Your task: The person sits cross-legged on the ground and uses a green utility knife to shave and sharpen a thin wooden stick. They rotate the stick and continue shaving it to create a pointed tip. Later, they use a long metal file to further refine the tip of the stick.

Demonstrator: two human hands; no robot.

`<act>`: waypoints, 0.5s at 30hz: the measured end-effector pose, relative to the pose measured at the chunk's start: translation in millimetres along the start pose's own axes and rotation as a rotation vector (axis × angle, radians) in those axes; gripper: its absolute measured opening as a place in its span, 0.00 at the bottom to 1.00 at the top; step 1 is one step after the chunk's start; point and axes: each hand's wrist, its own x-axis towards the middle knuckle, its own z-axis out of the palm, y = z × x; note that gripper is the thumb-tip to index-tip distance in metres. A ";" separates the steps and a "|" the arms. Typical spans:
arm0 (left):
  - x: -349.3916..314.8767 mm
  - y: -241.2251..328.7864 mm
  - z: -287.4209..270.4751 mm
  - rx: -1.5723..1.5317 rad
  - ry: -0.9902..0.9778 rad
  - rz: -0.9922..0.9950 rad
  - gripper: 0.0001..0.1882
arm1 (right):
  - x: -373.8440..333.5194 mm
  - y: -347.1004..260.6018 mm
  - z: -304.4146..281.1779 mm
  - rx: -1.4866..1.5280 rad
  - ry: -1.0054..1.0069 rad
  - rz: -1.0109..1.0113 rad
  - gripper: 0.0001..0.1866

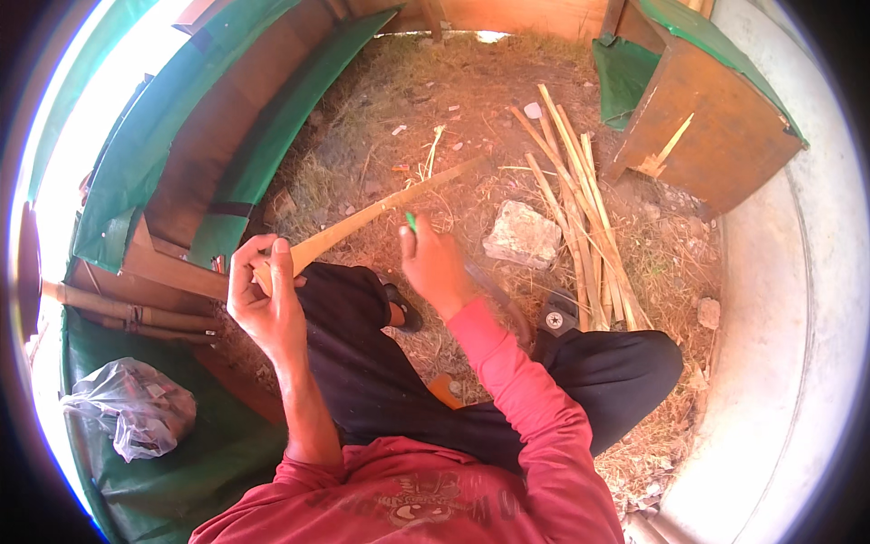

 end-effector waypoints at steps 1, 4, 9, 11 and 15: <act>2.9 3.1 0.0 0.033 -0.025 0.080 0.06 | -3.1 -10.5 -2.1 0.042 0.028 -0.056 0.11; 3.6 8.6 -2.3 0.005 -0.129 0.145 0.12 | -8.3 -30.7 -7.7 0.137 0.074 -0.171 0.10; 11.3 22.0 -17.2 -0.004 -0.468 0.211 0.21 | -4.5 -28.3 -10.0 0.193 0.154 -0.223 0.09; 11.6 17.1 -19.8 -0.020 -0.525 0.253 0.18 | -4.9 -24.4 -11.3 0.163 0.124 -0.195 0.08; 0.6 8.9 -18.4 -0.037 -0.298 0.104 0.14 | -19.9 -62.2 -32.3 0.191 0.018 -0.189 0.07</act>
